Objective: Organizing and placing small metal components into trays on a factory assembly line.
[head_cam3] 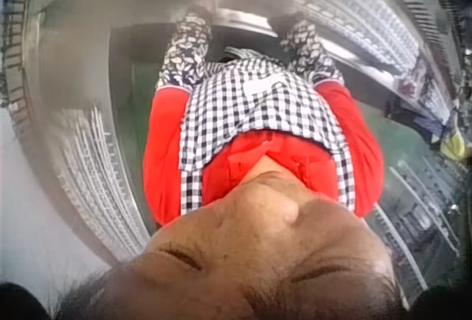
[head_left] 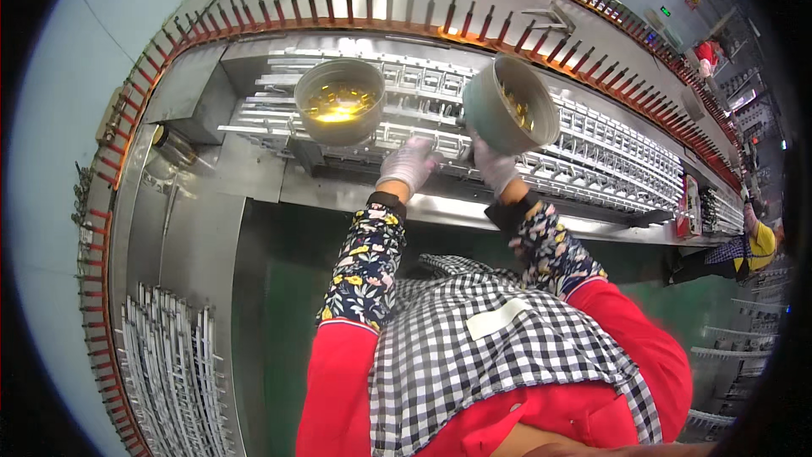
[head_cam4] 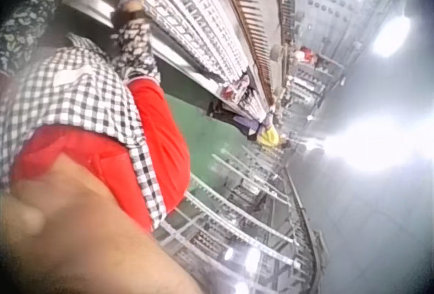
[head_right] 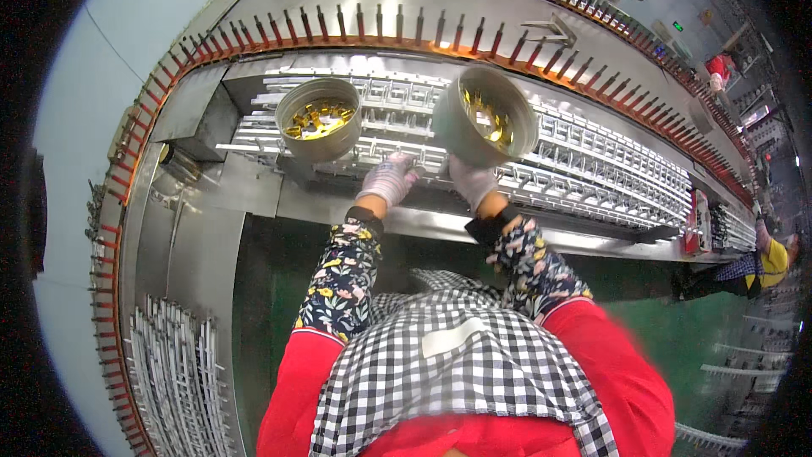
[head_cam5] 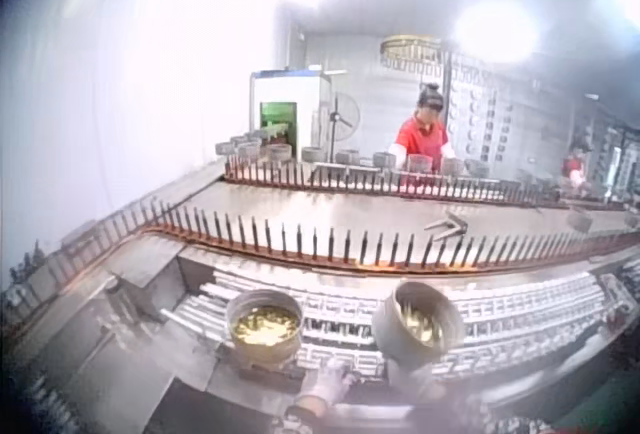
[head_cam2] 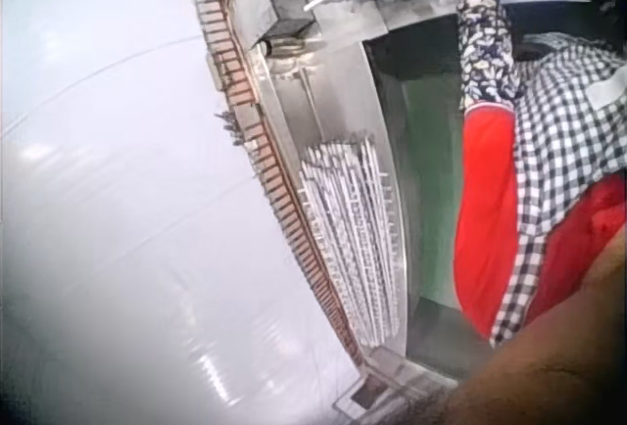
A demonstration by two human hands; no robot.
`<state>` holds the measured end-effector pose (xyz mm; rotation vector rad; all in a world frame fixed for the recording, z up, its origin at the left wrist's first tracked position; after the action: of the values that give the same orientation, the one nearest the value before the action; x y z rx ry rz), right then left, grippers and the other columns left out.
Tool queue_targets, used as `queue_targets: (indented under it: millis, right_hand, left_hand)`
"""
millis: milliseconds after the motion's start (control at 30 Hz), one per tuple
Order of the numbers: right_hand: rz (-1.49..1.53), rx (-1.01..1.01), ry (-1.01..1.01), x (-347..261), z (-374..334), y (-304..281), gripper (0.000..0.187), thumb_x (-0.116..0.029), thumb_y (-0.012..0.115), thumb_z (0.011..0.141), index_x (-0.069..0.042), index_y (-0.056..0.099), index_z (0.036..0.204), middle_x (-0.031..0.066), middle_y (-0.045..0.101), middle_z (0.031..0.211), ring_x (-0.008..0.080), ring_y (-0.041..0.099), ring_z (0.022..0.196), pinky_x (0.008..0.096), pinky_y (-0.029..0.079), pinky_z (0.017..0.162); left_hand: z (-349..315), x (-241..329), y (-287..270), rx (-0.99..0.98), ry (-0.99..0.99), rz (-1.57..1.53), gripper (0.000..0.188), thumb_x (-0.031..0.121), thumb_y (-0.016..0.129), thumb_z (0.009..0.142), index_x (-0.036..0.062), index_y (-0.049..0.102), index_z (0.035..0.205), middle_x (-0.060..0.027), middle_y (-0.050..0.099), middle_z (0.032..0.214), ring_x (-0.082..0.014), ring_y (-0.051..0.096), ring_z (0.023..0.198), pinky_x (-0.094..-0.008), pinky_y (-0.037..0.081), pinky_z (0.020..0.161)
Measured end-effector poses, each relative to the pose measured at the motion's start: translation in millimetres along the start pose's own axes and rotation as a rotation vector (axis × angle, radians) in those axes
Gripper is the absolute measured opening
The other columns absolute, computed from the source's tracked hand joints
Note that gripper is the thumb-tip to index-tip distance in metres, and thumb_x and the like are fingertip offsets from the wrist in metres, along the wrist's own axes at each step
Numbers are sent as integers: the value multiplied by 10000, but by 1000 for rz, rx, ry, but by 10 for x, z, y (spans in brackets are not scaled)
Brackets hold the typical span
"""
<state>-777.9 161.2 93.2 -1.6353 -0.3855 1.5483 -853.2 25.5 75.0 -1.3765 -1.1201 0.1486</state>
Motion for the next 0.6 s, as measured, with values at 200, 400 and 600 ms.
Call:
queue_targets:
  millis: [200,400,600]
  right_hand:
    - [-502,169,-360,-56,-295,424,301,-89,309,821,-27,475,1064,130,529,1035,275,509,933,364,391,847]
    - [40,-90,119,66,-539,804,292,-249,468,774,-58,550,980,120,585,882,192,553,815,333,446,735]
    - [102,-242,-66,-101,-1048,-140,394,-265,474,800,-37,457,1120,172,551,1004,298,534,925,367,421,801]
  left_hand:
    - [-193,27,-32,-24,-59,10,335,305,490,797,101,477,1063,-146,469,1130,-298,457,1035,-386,388,845]
    - [-40,-1238,774,523,516,479,356,279,541,753,44,499,1018,-176,483,1068,-304,466,995,-379,395,815]
    - [-461,-138,118,89,-6,199,305,227,521,733,-50,528,861,-238,550,862,-369,531,796,-402,428,709]
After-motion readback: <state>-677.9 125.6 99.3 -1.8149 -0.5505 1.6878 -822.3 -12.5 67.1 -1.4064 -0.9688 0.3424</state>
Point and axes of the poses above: each hand's wrist, its own z-axis towards the middle knuckle, its own y-axis out of the palm, x = y × z, the point moved 5 cm from there along z, towards the middle knuckle
